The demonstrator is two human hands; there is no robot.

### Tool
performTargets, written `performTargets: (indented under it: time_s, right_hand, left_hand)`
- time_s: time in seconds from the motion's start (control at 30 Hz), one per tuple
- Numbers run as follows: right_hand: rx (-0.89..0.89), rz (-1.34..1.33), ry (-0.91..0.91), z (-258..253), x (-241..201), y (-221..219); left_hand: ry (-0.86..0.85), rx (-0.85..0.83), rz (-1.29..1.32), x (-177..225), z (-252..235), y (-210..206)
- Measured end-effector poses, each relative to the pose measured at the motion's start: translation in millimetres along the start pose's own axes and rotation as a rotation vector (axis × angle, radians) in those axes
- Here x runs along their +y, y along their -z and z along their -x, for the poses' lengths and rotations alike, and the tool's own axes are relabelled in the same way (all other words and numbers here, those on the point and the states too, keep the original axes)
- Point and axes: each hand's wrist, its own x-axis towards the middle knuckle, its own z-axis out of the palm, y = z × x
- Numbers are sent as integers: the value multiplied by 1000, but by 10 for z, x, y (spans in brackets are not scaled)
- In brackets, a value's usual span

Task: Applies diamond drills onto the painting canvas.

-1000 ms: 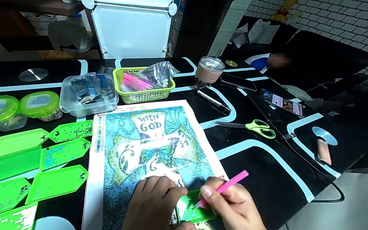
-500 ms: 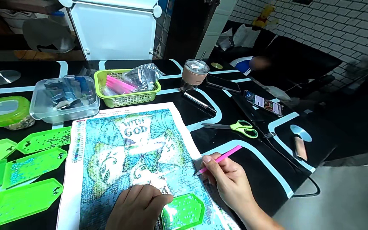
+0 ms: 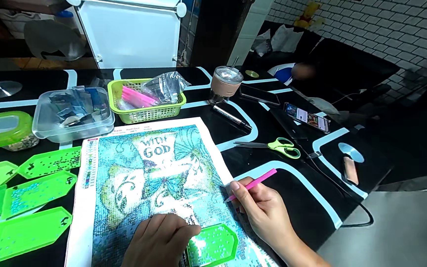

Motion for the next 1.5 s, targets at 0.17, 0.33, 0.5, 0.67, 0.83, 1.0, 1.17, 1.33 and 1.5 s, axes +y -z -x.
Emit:
performTargets:
  time_s: [0.17, 0.33, 0.5, 0.67, 0.83, 1.0, 1.17, 1.33, 1.5]
  right_hand:
    - [-55, 96, 123, 10, 27, 22]
    - [-38, 17, 24, 8, 0, 40]
    - [-104, -238, 35, 85, -205, -33]
    - [-294, -193, 191, 212, -319, -243]
    - [-292, -138, 214, 230, -284, -287]
    - [-297, -110, 230, 235, -283, -290]
    - [-282, -168, 197, 229, -286, -273]
    - [-113, -345, -77, 89, -257, -87]
    - [26, -198, -138, -39, -70, 88]
  left_hand:
    - [2, 6, 10, -1, 7, -3]
    - [-2, 3, -3, 3, 6, 1]
    - [-3, 27, -22, 0, 8, -20]
    - [-11, 63, -46, 3, 8, -47]
    - [-19, 82, -79, -2, 5, -71]
    - [-26, 108, -92, 3, -4, -82]
    - [-18, 100, -82, 4, -5, -84]
    - [10, 42, -38, 13, -15, -44]
    - [-2, 29, -21, 10, -18, -30]
